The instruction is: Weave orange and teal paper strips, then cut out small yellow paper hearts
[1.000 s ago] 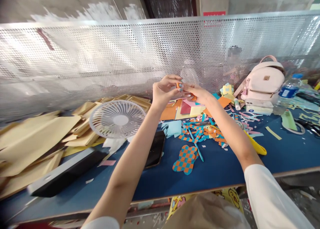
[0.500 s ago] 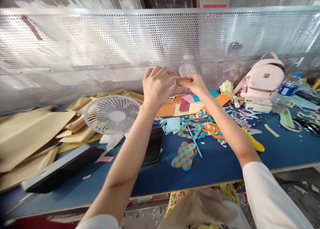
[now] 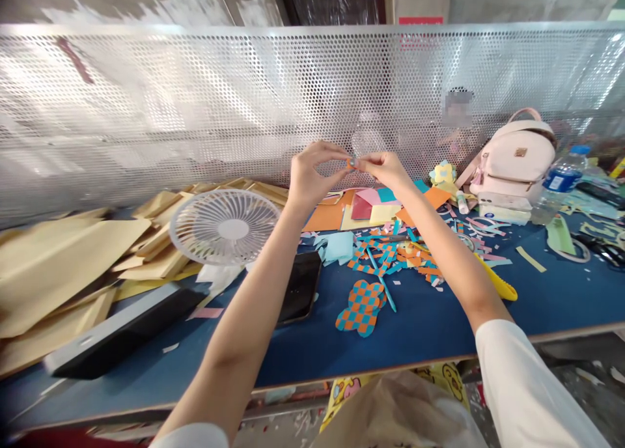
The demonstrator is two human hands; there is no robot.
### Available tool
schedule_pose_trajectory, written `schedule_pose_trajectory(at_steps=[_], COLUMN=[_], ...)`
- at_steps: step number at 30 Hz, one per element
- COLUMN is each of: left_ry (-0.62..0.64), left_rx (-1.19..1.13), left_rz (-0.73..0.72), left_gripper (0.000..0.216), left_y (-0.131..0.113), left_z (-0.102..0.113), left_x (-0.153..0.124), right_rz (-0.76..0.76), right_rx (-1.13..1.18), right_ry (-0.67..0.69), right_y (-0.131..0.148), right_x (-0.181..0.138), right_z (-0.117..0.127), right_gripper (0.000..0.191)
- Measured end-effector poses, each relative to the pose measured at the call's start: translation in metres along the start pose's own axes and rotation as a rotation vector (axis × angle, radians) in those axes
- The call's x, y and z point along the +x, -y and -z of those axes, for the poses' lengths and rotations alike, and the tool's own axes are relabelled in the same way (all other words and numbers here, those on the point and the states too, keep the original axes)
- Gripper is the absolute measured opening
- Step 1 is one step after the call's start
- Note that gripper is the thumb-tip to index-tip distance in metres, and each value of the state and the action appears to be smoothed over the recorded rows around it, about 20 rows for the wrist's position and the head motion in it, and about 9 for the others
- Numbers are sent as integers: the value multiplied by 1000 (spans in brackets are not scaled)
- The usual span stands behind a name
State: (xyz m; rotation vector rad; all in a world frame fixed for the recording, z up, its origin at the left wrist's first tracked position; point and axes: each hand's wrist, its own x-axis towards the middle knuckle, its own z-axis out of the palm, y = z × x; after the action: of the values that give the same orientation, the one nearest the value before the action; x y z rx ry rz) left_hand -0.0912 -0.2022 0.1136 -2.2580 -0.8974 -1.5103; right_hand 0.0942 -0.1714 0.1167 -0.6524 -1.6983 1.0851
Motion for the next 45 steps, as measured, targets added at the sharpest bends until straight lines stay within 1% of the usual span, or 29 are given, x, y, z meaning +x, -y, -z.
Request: schedule_pose_trajectory(at_steps=[2,4,7,9,11,14,17,19,21,24,29,33,37,42,45], left_ry=[44,72,70,55,58,39,-26,-65,-93,-104,-154,-176,-199,-231,-259], left_rx=[163,269,289,181,-19,-305,-397,-391,-381,-375,-339,-352,-384,-336,-319], left_rz=[-9,-16,-7,33,112,251,312,308,300,304,347,355,366,405,402], left_gripper=[13,15,20,28,33,25,20,19,18,20,21,19,19,20,19], left_y=[-5,-12,-18,-17,-12,-2,4,4,3,0,2,8,13,15,15], left_z=[3,5,4,2,-3,-12,-18,-19,-18,-17,-23,-23,-19,-19,-20], left_x=[1,2,3,3,3,0,-2,-2,-2,-2,-2,-4,-4,-4,-5], right_rz=[88,147,171,195,250,335,373,367,329,285,321,349,361,347,338], right_rx=[-92,-151,-177,-164,-154,-175,-210,-223,-246,-313,-424,-508,-569,-605,-608], right_ry=[-11,-6,6,-4,-16,3,47,76,97,74,-11,-13,0,11,9], right_y=[1,2,2,1,-1,-3,-2,0,3,6,10,12,12,12,12], right_x=[0,-1,0,1,3,4,4,3,1,1,-2,-6,-6,-6,-6], right_z=[2,4,6,9,12,14,13,13,13,13,9,10,15,21,22], right_gripper=[47,49,50,47,43,37,27,18,11,15,19,21,21,22,23])
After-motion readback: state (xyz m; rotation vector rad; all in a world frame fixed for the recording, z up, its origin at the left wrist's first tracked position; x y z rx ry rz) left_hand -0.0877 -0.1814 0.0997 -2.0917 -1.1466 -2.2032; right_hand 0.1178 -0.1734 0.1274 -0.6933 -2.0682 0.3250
